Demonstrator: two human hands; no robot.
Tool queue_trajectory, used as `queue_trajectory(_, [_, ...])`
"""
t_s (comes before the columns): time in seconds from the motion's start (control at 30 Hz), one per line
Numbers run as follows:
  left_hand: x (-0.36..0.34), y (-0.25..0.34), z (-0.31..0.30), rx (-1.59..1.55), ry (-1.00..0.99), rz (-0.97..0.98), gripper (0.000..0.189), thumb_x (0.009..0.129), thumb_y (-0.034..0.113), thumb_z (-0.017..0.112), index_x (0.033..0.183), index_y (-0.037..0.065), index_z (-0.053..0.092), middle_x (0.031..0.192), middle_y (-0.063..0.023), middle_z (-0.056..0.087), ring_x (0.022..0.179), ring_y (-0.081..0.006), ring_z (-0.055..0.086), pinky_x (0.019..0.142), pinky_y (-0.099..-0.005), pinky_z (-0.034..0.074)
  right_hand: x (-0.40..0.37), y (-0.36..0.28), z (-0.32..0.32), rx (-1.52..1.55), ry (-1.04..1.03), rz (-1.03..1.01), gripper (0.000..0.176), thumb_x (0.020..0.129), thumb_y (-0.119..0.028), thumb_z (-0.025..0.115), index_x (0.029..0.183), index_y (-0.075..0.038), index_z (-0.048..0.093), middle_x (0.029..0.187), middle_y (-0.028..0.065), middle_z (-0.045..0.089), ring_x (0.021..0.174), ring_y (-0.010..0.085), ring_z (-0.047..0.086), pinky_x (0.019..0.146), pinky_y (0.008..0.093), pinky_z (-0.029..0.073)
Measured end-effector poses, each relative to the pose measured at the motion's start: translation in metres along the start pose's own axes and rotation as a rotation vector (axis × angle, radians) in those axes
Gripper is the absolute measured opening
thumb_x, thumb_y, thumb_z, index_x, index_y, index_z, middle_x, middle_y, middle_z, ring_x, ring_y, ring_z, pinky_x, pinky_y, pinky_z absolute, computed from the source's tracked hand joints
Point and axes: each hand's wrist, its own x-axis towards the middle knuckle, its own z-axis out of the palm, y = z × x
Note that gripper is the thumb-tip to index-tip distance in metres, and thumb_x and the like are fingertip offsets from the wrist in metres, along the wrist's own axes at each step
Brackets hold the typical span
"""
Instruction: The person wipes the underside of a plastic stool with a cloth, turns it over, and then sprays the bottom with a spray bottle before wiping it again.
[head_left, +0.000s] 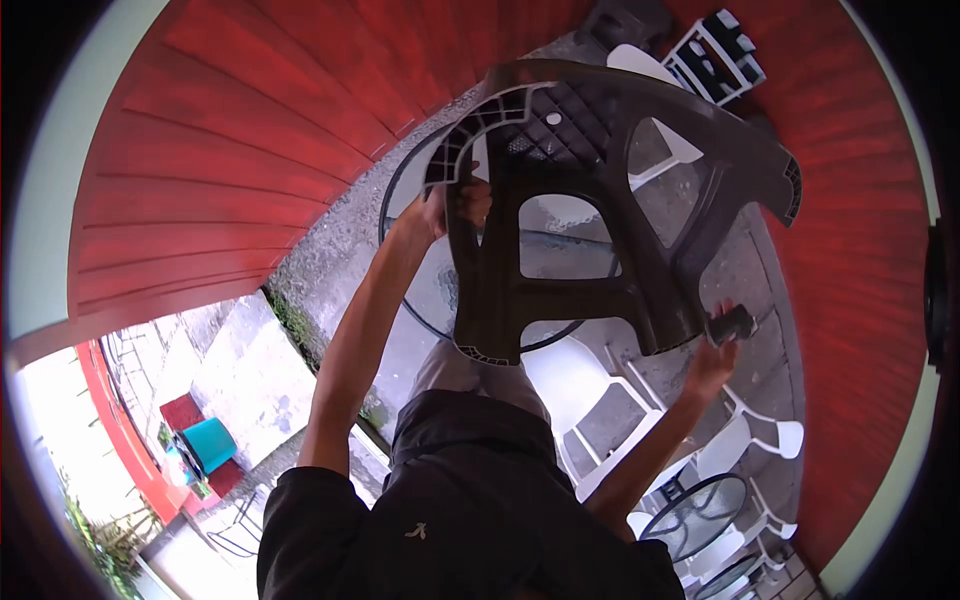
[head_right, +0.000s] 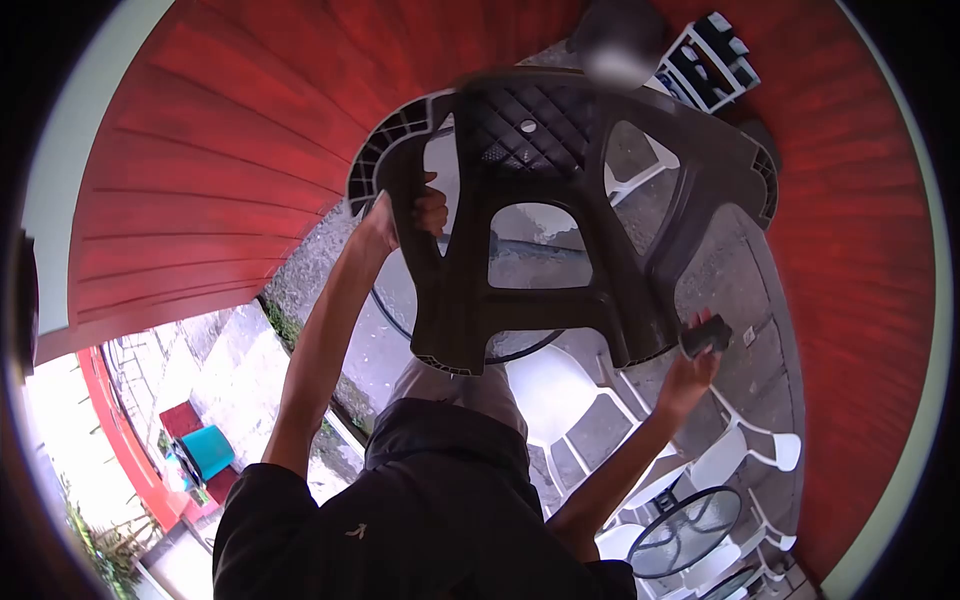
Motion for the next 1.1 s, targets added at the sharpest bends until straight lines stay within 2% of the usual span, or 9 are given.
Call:
queue_trajectory(0.17, [-0.015, -0.008, -0.011, -0.083, -0.035, 0.008, 0.054, 0.106, 0.047, 0.040, 0.061, 0.018, 0.037, 0.057, 0.0049, 0.027, 0.051, -0.0104, 0.028, 0.055, -0.0281, 0.030, 0.043, -0.002, 0.022, -0.375, -0.207, 0.051, 0.060, 0.101, -0.033, 0.064, 0.146, 0.002, 0.046, 0.146, 0.0189, 0.055, 0.132, 0.0326, 0.054, 0.117, 0.0454, 0.033])
queue_trajectory(0.27, [-0.039, -0.007, -0.011, -0.148, -0.062, 0.010, 0.054, 0.106, 0.047, 0.040, 0.061, 0.018, 0.037, 0.057, 0.0050, 0.026, 0.051, -0.0106, 0.027, 0.056, -0.0285, 0.029, 0.030, -0.022, 0.037, -0.082, -0.164, 0.101, 0.063, 0.098, -0.037, 0.066, 0.143, 0.003, 0.051, 0.142, 0.0187, 0.057, 0.129, 0.0303, 0.056, 0.112, 0.0438, 0.040])
queue_trajectory(0.37, [-0.063, -0.005, -0.009, -0.199, -0.086, -0.027, 0.054, 0.107, 0.052, 0.038, 0.063, 0.019, 0.038, 0.058, 0.0054, 0.025, 0.052, -0.0103, 0.026, 0.059, -0.0285, 0.028, 0.008, -0.050, 0.063, -0.168, -0.262, 0.062, 0.065, 0.095, -0.037, 0.070, 0.142, 0.004, 0.051, 0.141, 0.0199, 0.058, 0.126, 0.0303, 0.059, 0.109, 0.0437, 0.044])
queue_trajectory(0.43, [-0.078, -0.004, -0.005, -0.192, -0.004, 0.012, 0.055, 0.100, 0.059, 0.045, 0.062, 0.019, 0.035, 0.057, 0.0065, 0.023, 0.050, -0.0098, 0.026, 0.054, -0.0285, 0.027, -0.010, -0.072, 0.088, -0.217, -0.228, 0.055, 0.066, 0.095, -0.036, 0.071, 0.142, 0.005, 0.051, 0.139, 0.0205, 0.059, 0.125, 0.0307, 0.059, 0.110, 0.0442, 0.044])
queue_trajectory(0.6, [-0.100, -0.019, -0.021, -0.269, 0.040, 0.130, 0.044, 0.100, 0.055, 0.043, 0.080, 0.016, 0.048, 0.063, 0.0051, 0.032, 0.052, -0.0088, 0.029, 0.056, -0.0277, 0.028, -0.025, -0.097, 0.124, -0.278, -0.197, 0.039, 0.060, 0.097, -0.030, 0.069, 0.141, 0.008, 0.051, 0.138, 0.0214, 0.060, 0.126, 0.0316, 0.060, 0.111, 0.0437, 0.043])
queue_trajectory(0.8, [-0.106, -0.019, -0.007, -0.086, 0.445, 0.346, 0.047, 0.100, 0.055, 0.040, 0.099, 0.010, 0.053, 0.073, 0.0013, 0.045, 0.053, -0.0106, 0.037, 0.053, -0.0286, 0.033, -0.037, -0.105, 0.166, -0.373, -0.167, -0.038, 0.042, 0.099, -0.019, 0.067, 0.132, 0.006, 0.058, 0.122, 0.0157, 0.067, 0.116, 0.0230, 0.061, 0.104, 0.0358, 0.044])
queue_trajectory(0.9, [-0.111, -0.021, 0.002, -0.078, 0.463, 0.400, 0.047, 0.100, 0.054, 0.044, 0.105, 0.008, 0.054, 0.076, -0.0004, 0.048, 0.055, -0.0106, 0.040, 0.052, -0.0284, 0.034, -0.037, -0.095, 0.174, -0.590, -0.156, -0.138, 0.035, 0.100, -0.019, 0.067, 0.126, 0.003, 0.061, 0.111, 0.0127, 0.069, 0.102, 0.0199, 0.063, 0.095, 0.0329, 0.047])
queue_trajectory(1.0, [-0.116, -0.023, 0.054, 0.039, 0.696, 0.511, 0.042, 0.099, 0.049, 0.054, 0.106, 0.007, 0.053, 0.080, -0.0021, 0.050, 0.055, -0.0103, 0.040, 0.052, -0.0277, 0.035, -0.043, -0.096, 0.179, -0.653, -0.137, -0.195, 0.030, 0.098, -0.017, 0.068, 0.119, 0.003, 0.062, 0.103, 0.0112, 0.069, 0.094, 0.0176, 0.061, 0.087, 0.0315, 0.047])
queue_trajectory(1.1, [-0.117, -0.027, 0.075, 0.130, 0.769, 0.554, 0.038, 0.096, 0.043, 0.063, 0.106, 0.009, 0.052, 0.087, -0.0035, 0.052, 0.056, -0.0100, 0.041, 0.052, -0.0276, 0.036, -0.041, -0.098, 0.184, -0.737, -0.133, -0.249, 0.026, 0.097, -0.017, 0.069, 0.112, 0.003, 0.061, 0.093, 0.0106, 0.067, 0.085, 0.0165, 0.057, 0.080, 0.0314, 0.047])
